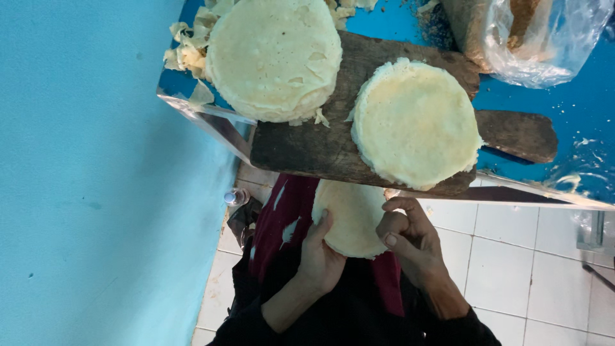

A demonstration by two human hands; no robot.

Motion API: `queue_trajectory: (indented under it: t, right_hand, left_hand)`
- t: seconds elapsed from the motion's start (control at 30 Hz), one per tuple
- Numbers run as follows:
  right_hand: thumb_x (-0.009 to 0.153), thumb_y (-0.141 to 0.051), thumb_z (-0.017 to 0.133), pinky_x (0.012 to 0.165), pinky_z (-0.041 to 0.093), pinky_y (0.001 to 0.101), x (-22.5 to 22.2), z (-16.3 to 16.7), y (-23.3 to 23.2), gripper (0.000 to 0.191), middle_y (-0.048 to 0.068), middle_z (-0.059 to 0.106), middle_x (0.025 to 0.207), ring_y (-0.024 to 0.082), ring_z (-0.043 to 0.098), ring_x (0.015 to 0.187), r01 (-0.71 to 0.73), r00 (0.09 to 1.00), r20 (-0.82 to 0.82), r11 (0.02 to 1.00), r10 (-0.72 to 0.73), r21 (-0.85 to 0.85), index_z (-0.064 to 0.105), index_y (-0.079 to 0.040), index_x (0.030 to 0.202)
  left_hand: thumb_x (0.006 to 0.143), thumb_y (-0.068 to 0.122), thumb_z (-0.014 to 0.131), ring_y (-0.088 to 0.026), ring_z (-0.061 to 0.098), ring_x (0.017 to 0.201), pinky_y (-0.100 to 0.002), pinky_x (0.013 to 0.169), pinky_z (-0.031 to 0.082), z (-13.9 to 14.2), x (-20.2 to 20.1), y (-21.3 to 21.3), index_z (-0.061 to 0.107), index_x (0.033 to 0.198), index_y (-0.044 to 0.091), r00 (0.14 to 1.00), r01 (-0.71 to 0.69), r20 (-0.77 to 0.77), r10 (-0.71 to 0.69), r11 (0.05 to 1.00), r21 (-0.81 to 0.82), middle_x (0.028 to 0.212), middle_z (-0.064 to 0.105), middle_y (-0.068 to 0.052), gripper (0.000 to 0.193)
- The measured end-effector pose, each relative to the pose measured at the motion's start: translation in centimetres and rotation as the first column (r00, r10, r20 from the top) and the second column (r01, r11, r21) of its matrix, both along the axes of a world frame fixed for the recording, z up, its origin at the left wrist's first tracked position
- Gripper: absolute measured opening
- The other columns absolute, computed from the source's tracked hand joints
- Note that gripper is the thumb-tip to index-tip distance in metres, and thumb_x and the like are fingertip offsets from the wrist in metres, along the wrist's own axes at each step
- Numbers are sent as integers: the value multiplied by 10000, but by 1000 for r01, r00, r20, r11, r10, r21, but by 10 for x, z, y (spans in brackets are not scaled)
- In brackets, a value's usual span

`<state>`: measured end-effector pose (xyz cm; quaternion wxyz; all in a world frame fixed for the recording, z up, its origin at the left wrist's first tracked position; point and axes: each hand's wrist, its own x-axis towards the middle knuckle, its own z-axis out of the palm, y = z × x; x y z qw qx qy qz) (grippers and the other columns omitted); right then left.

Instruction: The person stretches thin pieces of dough by hand, pulling and widening each piece, then drapes the stretched dough over round layered dough forms resting on a wooden board on the table. The person repeats this with additional dough pieces, adding layers to the round forms.

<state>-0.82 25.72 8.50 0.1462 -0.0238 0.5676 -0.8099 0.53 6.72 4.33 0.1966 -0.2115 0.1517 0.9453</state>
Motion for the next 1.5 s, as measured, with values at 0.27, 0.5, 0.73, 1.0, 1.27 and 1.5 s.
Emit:
queue_trajectory:
  t: [0.27,0.5,0.73,1.0,1.27,1.5]
  right_hand:
    - [987,-126,658,836,427,355,-1,7,-3,507,36,548,870,185,522,887,-100,995,15,994,101,-41,432,11,1420]
    - [1003,-144,632,869,454,362,-1,6,2,502,82,621,919,198,566,933,-124,992,10,991,124,51,408,22,1420]
    - [997,-92,604,878,493,341,0,5,8,472,100,655,933,184,611,948,-114,993,22,980,112,164,420,34,1412]
    - [1037,-109,589,729,505,327,1,-18,15,344,81,626,800,160,590,760,14,1000,-18,988,-12,155,497,46,1329]
    - [1079,-296,413,840,576,365,-16,8,11,422,189,747,967,244,709,890,248,933,244,964,-264,96,561,56,1260]
    - [875,62,553,911,548,356,-18,17,18,421,170,750,1149,234,709,1060,242,919,265,949,-291,202,553,-12,1289]
  left_hand:
    - [1012,396,528,-237,525,1370,-450,1143,436,2,-1,-2,424,1485,62,999,-4,32,4,1000,-2,1448,553,-102,588]
    - [1008,402,535,-237,519,1371,-453,1150,426,4,-1,-2,420,1487,57,1000,4,20,-4,1000,-19,1442,555,-104,601]
    - [979,415,537,-256,521,1367,-480,1127,438,3,-2,-1,409,1484,74,990,41,139,-31,997,-71,1436,547,-119,622]
    - [996,368,563,-249,525,1364,-459,1133,435,0,-2,-4,429,1489,44,998,-33,60,34,999,-22,1456,556,-106,604]
    - [976,303,604,-264,576,1319,-460,1108,461,-9,-3,-8,478,1459,44,990,-117,82,118,993,-18,1416,605,-115,563]
    - [967,282,615,-281,583,1297,-475,1093,463,-16,-3,-23,490,1444,38,978,-185,87,190,981,-54,1379,624,-113,550]
